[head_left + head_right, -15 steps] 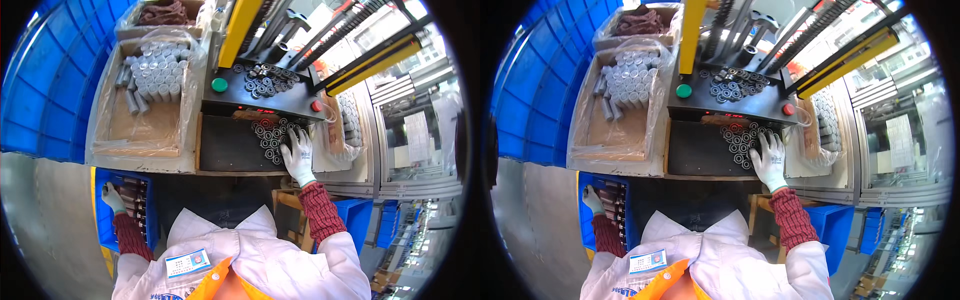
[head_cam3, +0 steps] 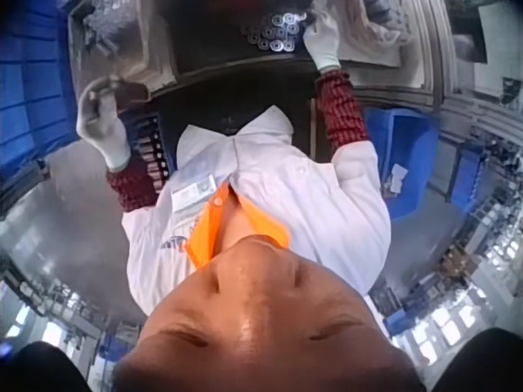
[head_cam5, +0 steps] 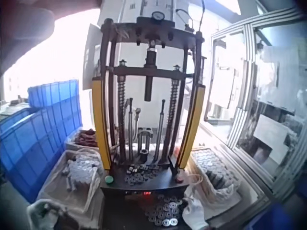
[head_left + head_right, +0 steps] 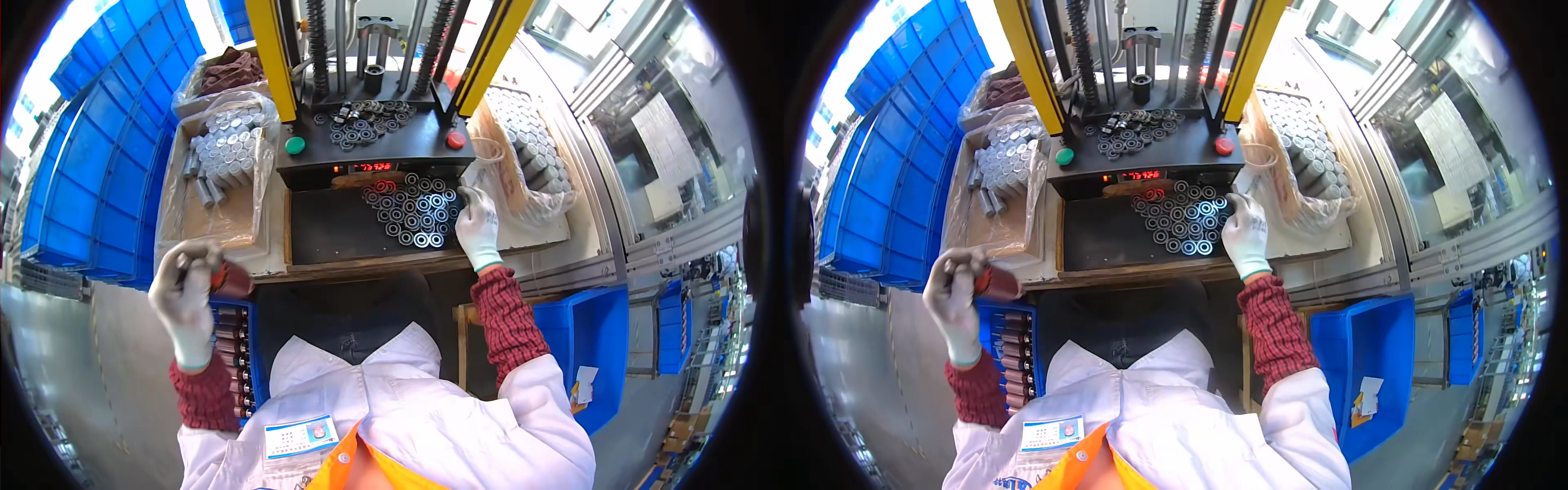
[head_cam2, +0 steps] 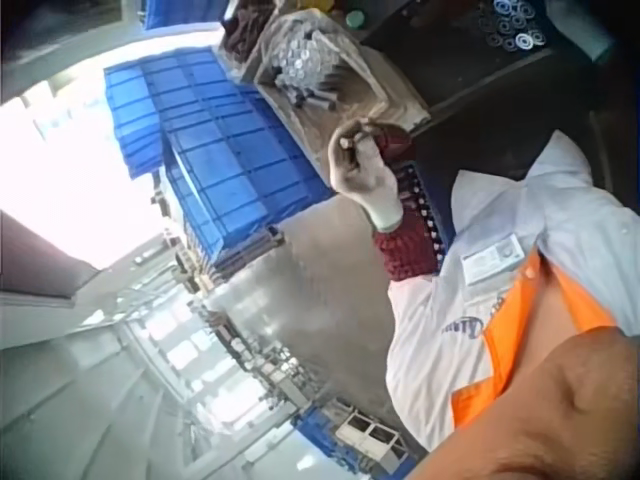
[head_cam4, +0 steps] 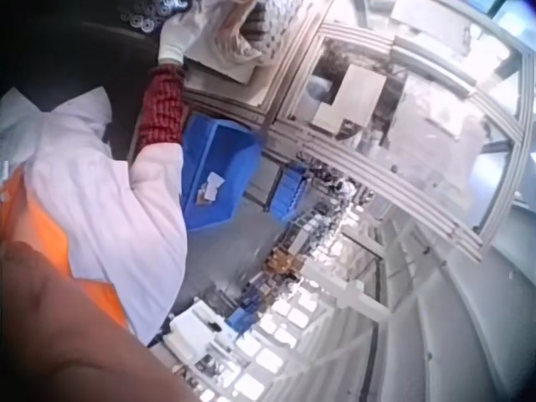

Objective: The person assembles rotors by picking a rotor from a crate, fitting a bearing onto its shaft, pressing the bearing into place using a press machine, and placing the assembled rotor into a container.

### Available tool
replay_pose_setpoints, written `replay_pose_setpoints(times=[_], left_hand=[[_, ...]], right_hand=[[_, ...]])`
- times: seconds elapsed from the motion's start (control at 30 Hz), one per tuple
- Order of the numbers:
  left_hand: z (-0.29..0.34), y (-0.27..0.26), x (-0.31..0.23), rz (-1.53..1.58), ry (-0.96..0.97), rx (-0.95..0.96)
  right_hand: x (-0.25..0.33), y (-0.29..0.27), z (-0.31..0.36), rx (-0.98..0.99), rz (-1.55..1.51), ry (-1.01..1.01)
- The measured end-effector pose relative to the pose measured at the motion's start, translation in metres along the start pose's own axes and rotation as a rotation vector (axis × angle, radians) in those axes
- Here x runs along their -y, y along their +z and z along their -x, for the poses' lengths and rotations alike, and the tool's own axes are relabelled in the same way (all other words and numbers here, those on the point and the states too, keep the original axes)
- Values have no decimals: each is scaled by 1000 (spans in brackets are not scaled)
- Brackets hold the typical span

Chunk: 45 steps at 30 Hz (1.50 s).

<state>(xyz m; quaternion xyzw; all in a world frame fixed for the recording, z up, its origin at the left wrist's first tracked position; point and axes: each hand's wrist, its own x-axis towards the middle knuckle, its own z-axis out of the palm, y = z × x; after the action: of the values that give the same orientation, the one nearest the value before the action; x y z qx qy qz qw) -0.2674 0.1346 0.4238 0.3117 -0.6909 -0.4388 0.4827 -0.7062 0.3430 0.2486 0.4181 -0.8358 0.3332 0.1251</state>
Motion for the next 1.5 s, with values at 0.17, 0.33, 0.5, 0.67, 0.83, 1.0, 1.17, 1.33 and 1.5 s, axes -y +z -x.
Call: replay_pose_setpoints(times=[0.17,0.33,0.5,0.67,0.83,1.0,1.17,1.33,1.5], left_hand=[[-33,93,16,81,-27,165],[-22,137,73,252,-58,246],[-23,149,82,40,162,179],[-26,146,82,166,-90,282],[-22,147,96,148,5,265],[-23,141,109,7,193,202],[-16,150,106,124,168,228],[-16,147,99,-2,301,225],[-10,145,99,9,207,267]], right_hand=[[-2,-9,-6,342,193,-92],[4,-20,-12,446,153,-77],[2,-27,-9,492,156,-142],[11,-21,-24,573,216,-107],[23,-23,-34,654,292,-93],[23,-20,-33,676,294,-188],[35,-44,-39,593,287,-161],[218,-76,-85,519,-399,-373],[276,-67,-105,662,-407,-628]])
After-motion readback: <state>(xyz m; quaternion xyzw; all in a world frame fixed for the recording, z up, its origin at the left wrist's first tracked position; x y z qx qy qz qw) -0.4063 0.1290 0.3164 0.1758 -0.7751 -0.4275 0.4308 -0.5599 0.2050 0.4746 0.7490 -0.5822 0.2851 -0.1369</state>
